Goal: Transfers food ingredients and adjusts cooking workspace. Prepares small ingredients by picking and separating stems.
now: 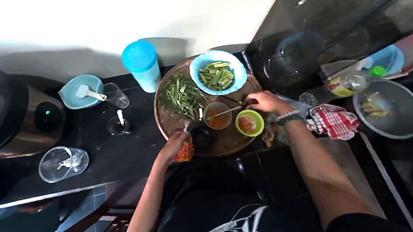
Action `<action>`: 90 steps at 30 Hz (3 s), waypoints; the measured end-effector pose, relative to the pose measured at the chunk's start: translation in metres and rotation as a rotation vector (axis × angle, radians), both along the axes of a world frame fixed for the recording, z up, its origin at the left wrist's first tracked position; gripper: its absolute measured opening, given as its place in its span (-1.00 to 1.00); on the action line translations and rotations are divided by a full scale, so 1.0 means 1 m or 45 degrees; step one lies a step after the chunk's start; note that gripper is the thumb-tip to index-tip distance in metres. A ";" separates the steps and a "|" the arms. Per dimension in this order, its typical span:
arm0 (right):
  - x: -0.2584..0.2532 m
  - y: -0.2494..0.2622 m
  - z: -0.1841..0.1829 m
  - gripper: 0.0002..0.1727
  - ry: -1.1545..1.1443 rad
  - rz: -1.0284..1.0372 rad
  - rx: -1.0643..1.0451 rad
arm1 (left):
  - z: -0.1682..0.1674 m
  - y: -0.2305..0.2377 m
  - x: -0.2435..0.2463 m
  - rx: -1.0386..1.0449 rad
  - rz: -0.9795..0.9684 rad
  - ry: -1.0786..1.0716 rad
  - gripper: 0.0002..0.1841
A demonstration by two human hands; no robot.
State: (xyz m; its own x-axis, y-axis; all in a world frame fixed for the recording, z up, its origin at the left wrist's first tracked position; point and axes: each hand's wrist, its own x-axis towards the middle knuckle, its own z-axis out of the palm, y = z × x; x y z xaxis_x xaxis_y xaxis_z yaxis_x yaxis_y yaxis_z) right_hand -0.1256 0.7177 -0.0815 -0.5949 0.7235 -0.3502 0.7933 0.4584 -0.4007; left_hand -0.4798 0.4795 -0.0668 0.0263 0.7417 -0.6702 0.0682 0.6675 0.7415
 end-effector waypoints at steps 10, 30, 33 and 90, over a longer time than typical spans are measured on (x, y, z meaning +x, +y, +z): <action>-0.030 0.003 -0.012 -0.59 -0.257 -0.156 -0.003 | 0.016 -0.027 -0.015 0.004 0.598 -0.830 -0.53; -0.121 -0.147 0.063 -0.38 0.510 -0.093 -0.202 | 0.034 -0.004 -0.013 0.367 0.196 0.310 -0.52; -0.151 -0.163 0.053 -0.35 0.551 -0.028 -0.295 | 0.037 0.000 -0.015 0.364 0.106 0.423 -0.50; -0.230 -0.126 0.030 -0.81 0.550 -0.030 0.084 | 0.000 0.019 -0.021 -0.045 1.005 -0.959 -0.28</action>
